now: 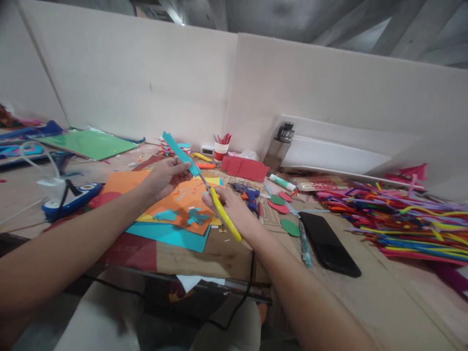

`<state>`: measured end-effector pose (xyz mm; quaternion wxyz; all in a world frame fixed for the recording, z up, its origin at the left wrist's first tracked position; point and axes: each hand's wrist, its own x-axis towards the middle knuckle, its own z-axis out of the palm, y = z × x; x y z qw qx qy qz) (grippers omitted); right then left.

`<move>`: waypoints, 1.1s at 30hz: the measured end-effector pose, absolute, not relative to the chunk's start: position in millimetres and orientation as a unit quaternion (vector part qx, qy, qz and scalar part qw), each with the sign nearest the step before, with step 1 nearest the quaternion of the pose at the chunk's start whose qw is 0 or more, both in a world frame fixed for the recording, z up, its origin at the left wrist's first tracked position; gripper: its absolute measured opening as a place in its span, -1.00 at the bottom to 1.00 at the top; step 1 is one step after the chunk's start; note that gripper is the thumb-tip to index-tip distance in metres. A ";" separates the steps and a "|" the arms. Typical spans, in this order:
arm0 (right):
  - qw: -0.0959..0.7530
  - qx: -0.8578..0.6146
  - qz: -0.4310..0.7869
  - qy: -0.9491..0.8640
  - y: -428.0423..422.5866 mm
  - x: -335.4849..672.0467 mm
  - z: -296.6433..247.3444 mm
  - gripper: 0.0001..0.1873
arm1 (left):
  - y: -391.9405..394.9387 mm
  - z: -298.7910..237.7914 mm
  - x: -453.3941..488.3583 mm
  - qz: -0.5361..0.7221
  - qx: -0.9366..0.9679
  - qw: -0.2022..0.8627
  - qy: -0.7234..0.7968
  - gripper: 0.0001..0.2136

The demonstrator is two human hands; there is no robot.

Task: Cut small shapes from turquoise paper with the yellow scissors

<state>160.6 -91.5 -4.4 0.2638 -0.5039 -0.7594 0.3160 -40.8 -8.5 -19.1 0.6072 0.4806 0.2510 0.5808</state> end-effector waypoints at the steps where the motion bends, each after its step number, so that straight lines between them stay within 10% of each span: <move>1: 0.264 -0.505 0.316 -0.758 -91.3 160.5 -4.5 -0.57 | -8.8 -19.1 -40.7 0.582 0.481 0.606 0.252 -0.71; 33: 0.275 -0.500 0.338 -0.749 -94.8 158.4 -2.5 -0.53 | -8.9 -19.6 -40.5 0.586 0.478 0.606 0.247 -0.66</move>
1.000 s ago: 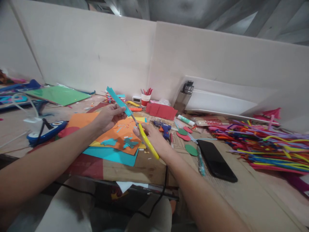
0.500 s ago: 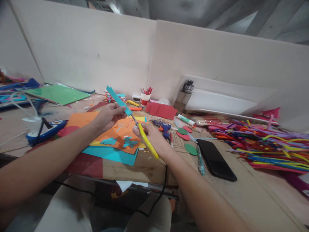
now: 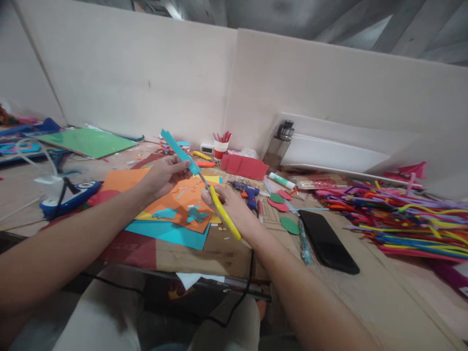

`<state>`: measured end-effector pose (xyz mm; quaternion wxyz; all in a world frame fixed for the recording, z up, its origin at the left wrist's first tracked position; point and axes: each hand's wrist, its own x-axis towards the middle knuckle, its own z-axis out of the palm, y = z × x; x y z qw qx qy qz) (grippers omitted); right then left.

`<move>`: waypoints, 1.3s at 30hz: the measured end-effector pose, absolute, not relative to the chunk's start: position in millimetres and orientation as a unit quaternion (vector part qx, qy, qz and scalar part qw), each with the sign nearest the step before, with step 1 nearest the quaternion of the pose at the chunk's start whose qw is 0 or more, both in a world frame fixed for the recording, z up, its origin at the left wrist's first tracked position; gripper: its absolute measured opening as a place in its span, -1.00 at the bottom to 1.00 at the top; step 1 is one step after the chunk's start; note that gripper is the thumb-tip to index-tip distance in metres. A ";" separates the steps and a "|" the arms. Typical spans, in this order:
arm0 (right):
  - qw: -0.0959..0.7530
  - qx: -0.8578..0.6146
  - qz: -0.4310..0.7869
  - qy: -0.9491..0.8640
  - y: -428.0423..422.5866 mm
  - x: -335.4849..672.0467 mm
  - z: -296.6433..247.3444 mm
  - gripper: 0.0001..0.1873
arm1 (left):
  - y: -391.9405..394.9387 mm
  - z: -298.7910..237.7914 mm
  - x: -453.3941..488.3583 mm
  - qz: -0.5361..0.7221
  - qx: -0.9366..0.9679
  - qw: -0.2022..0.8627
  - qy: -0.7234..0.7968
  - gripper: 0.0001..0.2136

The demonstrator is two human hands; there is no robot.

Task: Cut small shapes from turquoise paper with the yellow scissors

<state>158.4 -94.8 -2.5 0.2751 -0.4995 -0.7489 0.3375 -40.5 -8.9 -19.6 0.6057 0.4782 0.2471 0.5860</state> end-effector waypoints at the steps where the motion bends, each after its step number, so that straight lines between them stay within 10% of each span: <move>1: 0.276 -0.498 0.337 -0.749 -94.7 158.6 -2.9 -0.53 | -8.9 -19.5 -40.4 0.586 0.479 0.606 0.247 -0.66; 39: 0.303 -0.484 0.282 -0.771 -94.9 158.3 -6.3 -0.60 | -8.2 -18.1 -42.0 0.580 0.485 0.606 0.248 -0.69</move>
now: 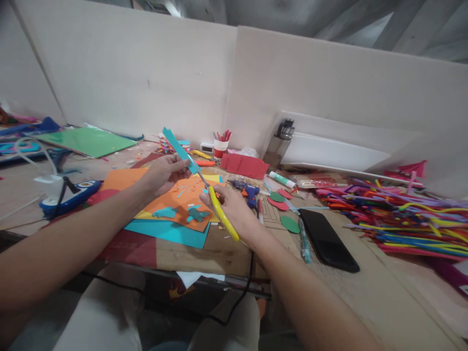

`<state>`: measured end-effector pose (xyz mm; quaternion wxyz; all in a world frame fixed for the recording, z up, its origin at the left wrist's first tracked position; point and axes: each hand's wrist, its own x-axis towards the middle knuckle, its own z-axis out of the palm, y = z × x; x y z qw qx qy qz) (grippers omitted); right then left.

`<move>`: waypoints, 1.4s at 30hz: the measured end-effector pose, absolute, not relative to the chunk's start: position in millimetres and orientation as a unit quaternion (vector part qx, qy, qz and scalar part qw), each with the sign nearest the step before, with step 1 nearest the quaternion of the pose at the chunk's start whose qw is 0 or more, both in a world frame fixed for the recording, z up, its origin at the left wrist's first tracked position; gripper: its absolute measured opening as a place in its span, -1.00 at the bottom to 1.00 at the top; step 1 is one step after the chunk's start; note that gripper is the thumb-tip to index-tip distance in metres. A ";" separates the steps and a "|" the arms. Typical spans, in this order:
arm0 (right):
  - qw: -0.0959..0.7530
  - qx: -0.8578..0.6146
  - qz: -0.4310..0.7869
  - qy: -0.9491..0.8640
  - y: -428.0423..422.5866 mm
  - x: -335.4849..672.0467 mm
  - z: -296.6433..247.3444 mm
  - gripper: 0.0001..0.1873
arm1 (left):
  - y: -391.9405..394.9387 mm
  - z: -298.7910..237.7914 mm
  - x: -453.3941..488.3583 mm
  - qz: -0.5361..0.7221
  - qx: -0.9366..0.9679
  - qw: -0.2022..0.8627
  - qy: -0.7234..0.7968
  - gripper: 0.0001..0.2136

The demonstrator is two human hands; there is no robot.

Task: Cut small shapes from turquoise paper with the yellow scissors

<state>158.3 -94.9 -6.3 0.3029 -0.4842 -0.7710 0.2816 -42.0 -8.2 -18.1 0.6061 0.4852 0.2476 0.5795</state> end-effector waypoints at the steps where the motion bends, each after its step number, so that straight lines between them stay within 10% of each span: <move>1: 0.304 -0.485 0.268 -0.775 -94.8 158.2 -6.1 -0.59 | -8.5 -17.8 -42.0 0.578 0.486 0.606 0.249 -0.69; 42: 0.284 -0.520 0.263 -0.762 -97.7 156.4 -6.0 -0.59 | -8.6 -16.9 -45.4 0.553 0.490 0.627 0.245 -0.80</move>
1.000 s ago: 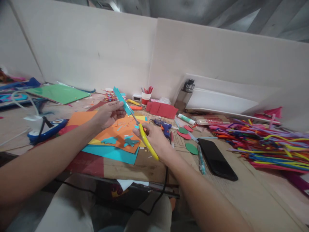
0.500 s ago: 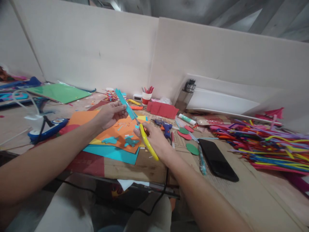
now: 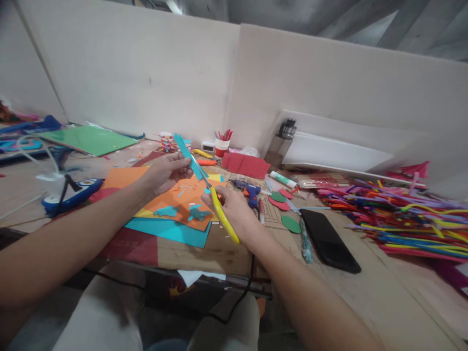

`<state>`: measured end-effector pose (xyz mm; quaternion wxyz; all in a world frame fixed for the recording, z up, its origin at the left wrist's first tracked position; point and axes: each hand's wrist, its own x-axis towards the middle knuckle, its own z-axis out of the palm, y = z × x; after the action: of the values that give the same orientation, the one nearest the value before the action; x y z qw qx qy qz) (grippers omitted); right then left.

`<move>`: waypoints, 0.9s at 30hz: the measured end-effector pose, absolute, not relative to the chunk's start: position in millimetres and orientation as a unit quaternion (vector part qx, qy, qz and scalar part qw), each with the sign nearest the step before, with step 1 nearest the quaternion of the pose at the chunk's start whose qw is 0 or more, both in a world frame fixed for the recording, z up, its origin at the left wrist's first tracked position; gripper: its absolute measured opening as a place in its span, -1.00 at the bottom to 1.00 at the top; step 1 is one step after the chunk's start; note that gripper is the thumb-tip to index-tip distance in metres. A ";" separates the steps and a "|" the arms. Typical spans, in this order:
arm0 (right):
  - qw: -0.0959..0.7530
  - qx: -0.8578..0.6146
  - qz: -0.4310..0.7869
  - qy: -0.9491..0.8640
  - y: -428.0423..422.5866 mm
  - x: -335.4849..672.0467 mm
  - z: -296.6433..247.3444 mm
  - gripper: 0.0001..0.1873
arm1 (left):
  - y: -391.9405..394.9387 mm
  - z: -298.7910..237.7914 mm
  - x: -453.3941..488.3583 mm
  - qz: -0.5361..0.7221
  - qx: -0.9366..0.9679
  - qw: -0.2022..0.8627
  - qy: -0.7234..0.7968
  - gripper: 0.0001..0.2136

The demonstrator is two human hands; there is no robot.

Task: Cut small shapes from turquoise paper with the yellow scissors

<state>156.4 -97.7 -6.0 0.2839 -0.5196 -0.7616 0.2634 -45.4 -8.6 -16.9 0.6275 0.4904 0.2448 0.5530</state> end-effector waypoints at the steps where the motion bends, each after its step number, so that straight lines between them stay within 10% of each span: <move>1: 0.282 -0.523 0.271 -0.758 -97.7 156.2 -6.3 -0.59 | -8.8 -16.7 -45.3 0.552 0.489 0.629 0.245 -0.80; 27: 0.283 -0.520 0.236 -0.771 -91.2 154.1 -16.4 -0.63 | -11.6 -16.5 -44.2 0.549 0.519 0.608 0.243 -0.74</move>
<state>154.1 -91.2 -16.4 0.2833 -0.5196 -0.7708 0.2357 -44.2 -11.6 -16.5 0.6084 0.5194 0.2427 0.5488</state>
